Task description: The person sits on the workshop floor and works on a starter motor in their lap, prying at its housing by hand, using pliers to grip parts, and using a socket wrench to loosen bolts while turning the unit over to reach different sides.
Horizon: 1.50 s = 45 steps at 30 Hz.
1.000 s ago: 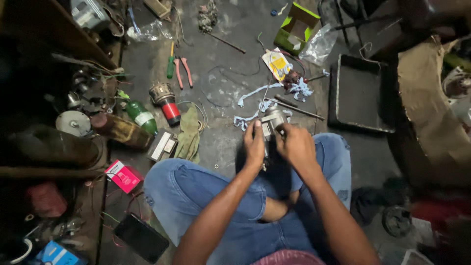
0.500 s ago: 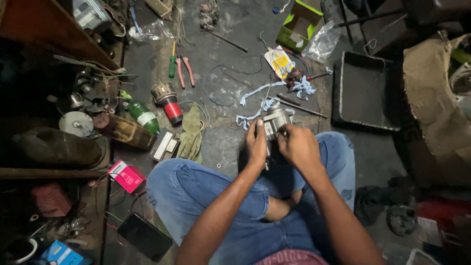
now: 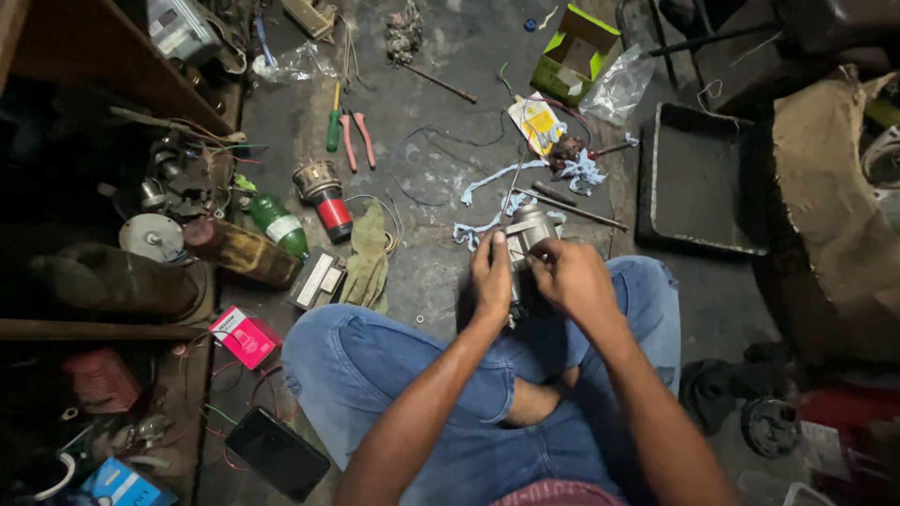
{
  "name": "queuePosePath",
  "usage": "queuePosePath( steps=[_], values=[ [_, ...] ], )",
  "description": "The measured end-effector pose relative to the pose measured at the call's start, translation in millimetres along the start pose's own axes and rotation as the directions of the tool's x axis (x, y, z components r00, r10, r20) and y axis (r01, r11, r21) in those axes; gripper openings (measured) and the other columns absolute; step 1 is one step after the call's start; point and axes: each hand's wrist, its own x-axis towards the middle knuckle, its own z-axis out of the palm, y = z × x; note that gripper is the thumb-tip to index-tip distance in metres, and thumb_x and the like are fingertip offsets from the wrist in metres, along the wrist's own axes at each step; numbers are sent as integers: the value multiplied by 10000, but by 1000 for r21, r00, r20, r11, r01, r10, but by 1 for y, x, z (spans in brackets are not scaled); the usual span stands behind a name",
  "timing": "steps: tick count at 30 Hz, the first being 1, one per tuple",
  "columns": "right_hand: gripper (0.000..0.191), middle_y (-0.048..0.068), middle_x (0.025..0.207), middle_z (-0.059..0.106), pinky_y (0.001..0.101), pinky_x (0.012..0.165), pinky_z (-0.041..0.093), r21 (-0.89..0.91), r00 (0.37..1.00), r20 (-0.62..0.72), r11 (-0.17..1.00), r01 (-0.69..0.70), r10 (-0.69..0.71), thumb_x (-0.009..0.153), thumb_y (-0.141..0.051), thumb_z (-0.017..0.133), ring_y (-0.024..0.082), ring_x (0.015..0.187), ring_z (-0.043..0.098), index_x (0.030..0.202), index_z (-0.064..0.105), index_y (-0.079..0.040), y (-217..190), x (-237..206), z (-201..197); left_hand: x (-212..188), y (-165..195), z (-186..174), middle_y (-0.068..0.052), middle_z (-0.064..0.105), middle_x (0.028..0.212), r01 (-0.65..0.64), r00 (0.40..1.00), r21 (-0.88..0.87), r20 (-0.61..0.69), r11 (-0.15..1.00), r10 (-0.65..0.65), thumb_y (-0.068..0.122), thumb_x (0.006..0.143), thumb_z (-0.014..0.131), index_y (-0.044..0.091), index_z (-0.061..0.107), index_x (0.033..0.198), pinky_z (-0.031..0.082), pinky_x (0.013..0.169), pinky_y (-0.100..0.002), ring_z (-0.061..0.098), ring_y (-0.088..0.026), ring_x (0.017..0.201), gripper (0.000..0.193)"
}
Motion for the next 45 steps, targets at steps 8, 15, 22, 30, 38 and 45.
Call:
queuePosePath(
  steps=[8, 15, 22, 30, 38, 45],
  values=[
    [206, 217, 768, 714, 522, 689, 559, -49, 999, -35, 999, 14, -16, 840, -233, 741, 435, 738, 697, 967, 770, -74, -6, -15, 14, -12, -7, -12, -165, 661, 1283, -10, 1000, -16, -10, 1000, 10, 380, 1061, 515, -9, 641, 1306, 439, 1057, -373, 595, -263, 1203, 477],
    [215, 232, 761, 707, 538, 683, 556, -77, 999, -46, 997, -15, 11, 815, -209, 734, 462, 728, 680, 988, 767, -86, -9, -24, 20, -22, -14, -17, -152, 683, 1232, 30, 999, -72, 29, 997, -28, 373, 1061, 508, 0, 647, 1296, 467, 1022, -357, 615, -243, 1144, 463],
    [183, 225, 775, 715, 528, 691, 567, -83, 995, -100, 997, -10, 1, 831, -205, 718, 446, 729, 693, 973, 765, -100, -12, -33, 27, -25, -20, -20, -145, 684, 1175, 112, 993, -211, 61, 971, -101, 365, 1069, 510, -10, 663, 1272, 486, 970, -360, 610, -223, 1077, 453],
    [201, 224, 801, 719, 521, 679, 562, -42, 994, -105, 999, 23, -27, 835, -223, 740, 444, 750, 694, 975, 762, -81, -5, -40, 34, -30, -21, -27, -129, 693, 1166, 66, 997, -136, 44, 989, -60, 368, 1068, 509, -3, 667, 1248, 481, 978, -347, 614, -213, 1082, 442],
    [190, 212, 795, 726, 520, 694, 564, -63, 999, -53, 998, 0, -4, 831, -225, 734, 435, 749, 700, 959, 768, -89, -4, -45, 41, -34, -31, -30, -133, 681, 1223, 54, 998, -132, 29, 990, -51, 362, 1075, 468, 1, 656, 1274, 463, 1018, -346, 614, -230, 1140, 452],
    [185, 205, 793, 728, 527, 683, 558, -104, 1000, -22, 995, 6, -8, 834, -241, 740, 431, 760, 698, 927, 762, -83, -3, -52, 42, -40, -37, -34, -132, 665, 1252, 44, 999, -70, -4, 997, -44, 329, 1079, 448, 13, 642, 1299, 449, 1029, -347, 606, -231, 1167, 431]
  ],
)
